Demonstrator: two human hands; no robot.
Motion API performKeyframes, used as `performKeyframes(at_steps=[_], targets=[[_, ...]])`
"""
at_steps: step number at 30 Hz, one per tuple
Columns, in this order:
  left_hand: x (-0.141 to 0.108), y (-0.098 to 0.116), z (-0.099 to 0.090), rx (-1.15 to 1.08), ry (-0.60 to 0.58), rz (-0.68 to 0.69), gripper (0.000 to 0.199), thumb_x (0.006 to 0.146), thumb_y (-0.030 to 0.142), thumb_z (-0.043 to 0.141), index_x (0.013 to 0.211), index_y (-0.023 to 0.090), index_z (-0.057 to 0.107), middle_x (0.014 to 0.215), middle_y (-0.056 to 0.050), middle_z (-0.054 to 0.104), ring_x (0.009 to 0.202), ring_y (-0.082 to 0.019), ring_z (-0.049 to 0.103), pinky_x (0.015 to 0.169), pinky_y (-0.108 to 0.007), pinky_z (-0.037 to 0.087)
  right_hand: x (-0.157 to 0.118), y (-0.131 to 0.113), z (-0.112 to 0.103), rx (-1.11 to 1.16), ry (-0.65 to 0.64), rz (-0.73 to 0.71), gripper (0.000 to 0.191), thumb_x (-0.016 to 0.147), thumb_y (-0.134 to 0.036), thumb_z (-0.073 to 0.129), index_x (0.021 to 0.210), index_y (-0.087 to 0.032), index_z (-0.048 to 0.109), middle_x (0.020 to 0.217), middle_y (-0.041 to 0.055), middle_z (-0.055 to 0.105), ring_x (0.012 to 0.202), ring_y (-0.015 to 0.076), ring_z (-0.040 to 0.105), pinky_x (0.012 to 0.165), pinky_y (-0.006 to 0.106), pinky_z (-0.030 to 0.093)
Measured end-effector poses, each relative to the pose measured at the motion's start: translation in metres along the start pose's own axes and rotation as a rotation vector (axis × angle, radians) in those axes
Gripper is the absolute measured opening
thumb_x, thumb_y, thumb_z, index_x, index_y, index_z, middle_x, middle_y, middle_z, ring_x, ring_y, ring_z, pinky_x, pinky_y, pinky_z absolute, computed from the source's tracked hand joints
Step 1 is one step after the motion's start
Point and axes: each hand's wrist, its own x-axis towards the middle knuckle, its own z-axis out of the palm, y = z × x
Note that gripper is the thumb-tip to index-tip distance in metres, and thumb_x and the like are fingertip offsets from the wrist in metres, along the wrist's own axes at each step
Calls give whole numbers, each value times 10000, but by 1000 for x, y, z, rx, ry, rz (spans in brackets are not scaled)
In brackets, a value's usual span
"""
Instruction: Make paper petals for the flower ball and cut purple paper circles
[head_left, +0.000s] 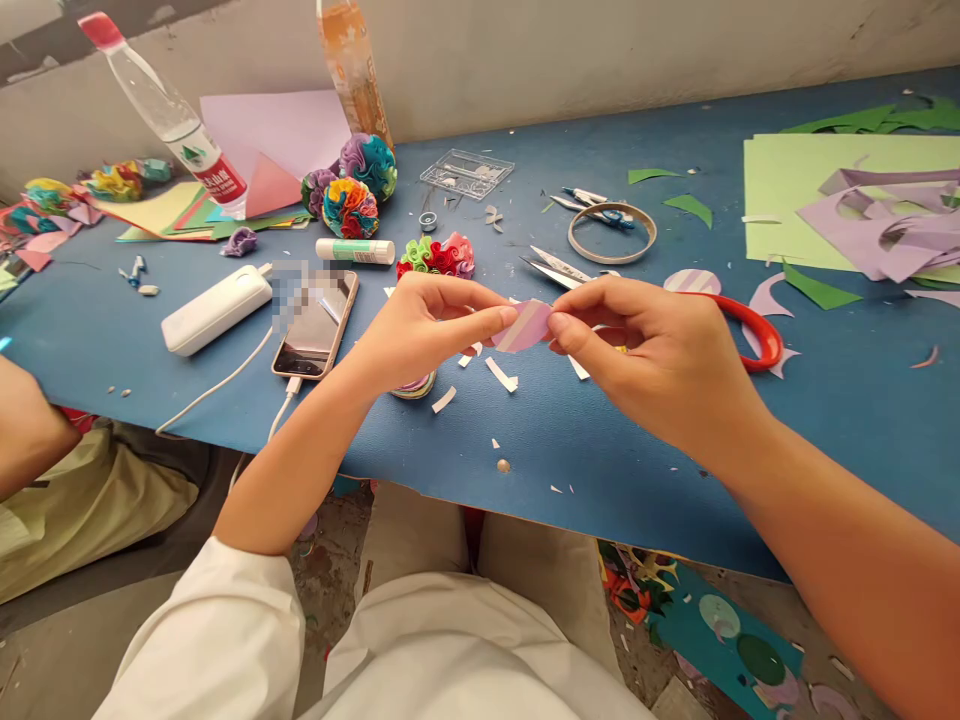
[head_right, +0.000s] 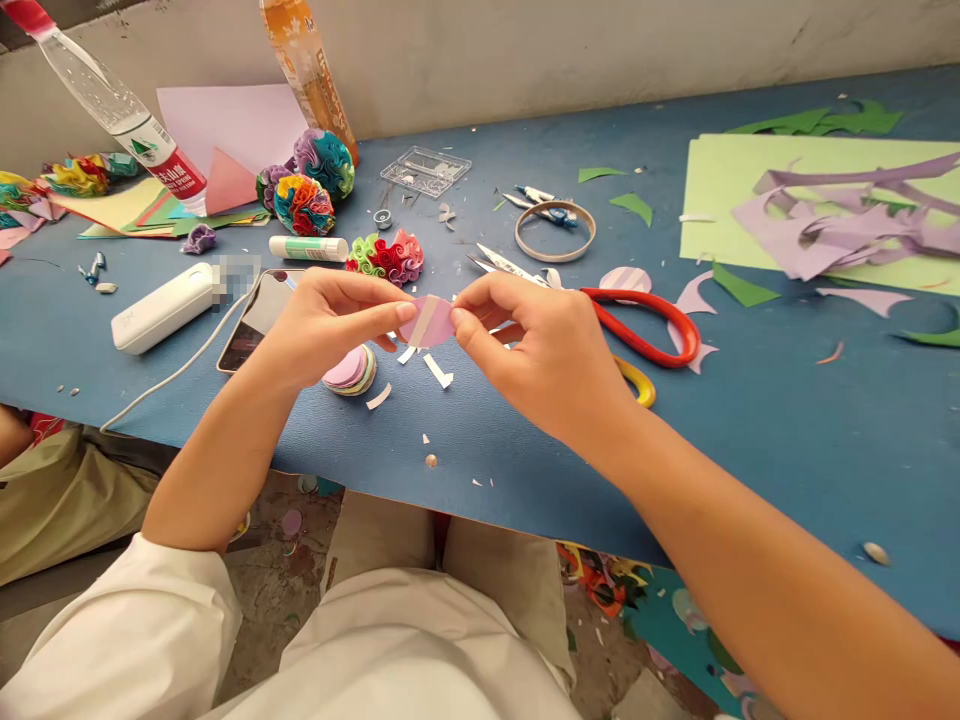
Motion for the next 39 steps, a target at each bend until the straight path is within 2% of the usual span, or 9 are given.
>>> performKeyframes(at_steps=[3,6,8,12,17,22,27,33,39], targets=[[1,-3,1,31,14,22,171,815,333,677,761,190,754,651,-9,703,568,-109,651,477,-196,525,-1,1,1,-86,81,-75,67,838,-285,605,822,-232,644,788,2,693,657,139,636,566,264,529],[1,-7,4,61,100,55,147,811,314,689,793,186,760,662,-10,710,568,-111,655,486,-206,546,-4,-3,2,-207,262,-300,52,838,-237,607,798,-259,633,800,0,680,631,128,604,568,275,521],[1,-9,7,78,166,92,123,802,295,704,837,193,763,727,-14,731,624,-118,675,531,-214,573,-6,-6,3,-233,259,-385,99,840,-223,604,758,-271,629,719,-13,671,567,123,584,570,282,518],[-1,-10,12,114,231,163,116,781,270,731,877,213,760,846,-12,750,744,-132,696,598,-214,595,-8,-8,5,-228,133,-229,122,864,-253,581,788,-279,672,771,-8,723,597,150,641,581,303,547],[-5,-6,14,140,198,202,122,836,308,672,830,210,745,801,-7,735,710,-115,680,518,-173,552,-6,-6,6,-124,165,-139,103,849,-228,603,847,-250,703,779,-25,735,631,144,671,560,271,555],[-8,-3,16,216,193,280,122,844,280,652,888,219,748,826,-14,740,719,-103,668,521,-160,539,-6,-7,6,-107,149,-112,106,848,-231,609,853,-248,714,727,-34,725,574,132,658,538,257,548],[-7,-3,17,266,187,398,102,813,204,649,833,203,749,745,-2,723,634,-77,635,511,-150,522,-6,-4,7,-145,131,-184,126,845,-203,595,831,-248,712,685,-34,711,562,132,646,554,256,548],[-6,-3,16,320,161,417,107,818,220,638,809,199,742,738,2,723,621,-72,630,533,-158,527,-7,-4,6,-202,87,-154,148,864,-215,569,832,-247,709,689,-21,708,574,152,650,565,284,539],[-6,-4,16,316,133,475,97,804,169,642,781,186,735,692,9,705,602,-64,614,542,-153,512,-7,-1,7,-164,52,-146,132,846,-211,576,805,-224,700,669,-26,696,542,124,620,537,262,502]])
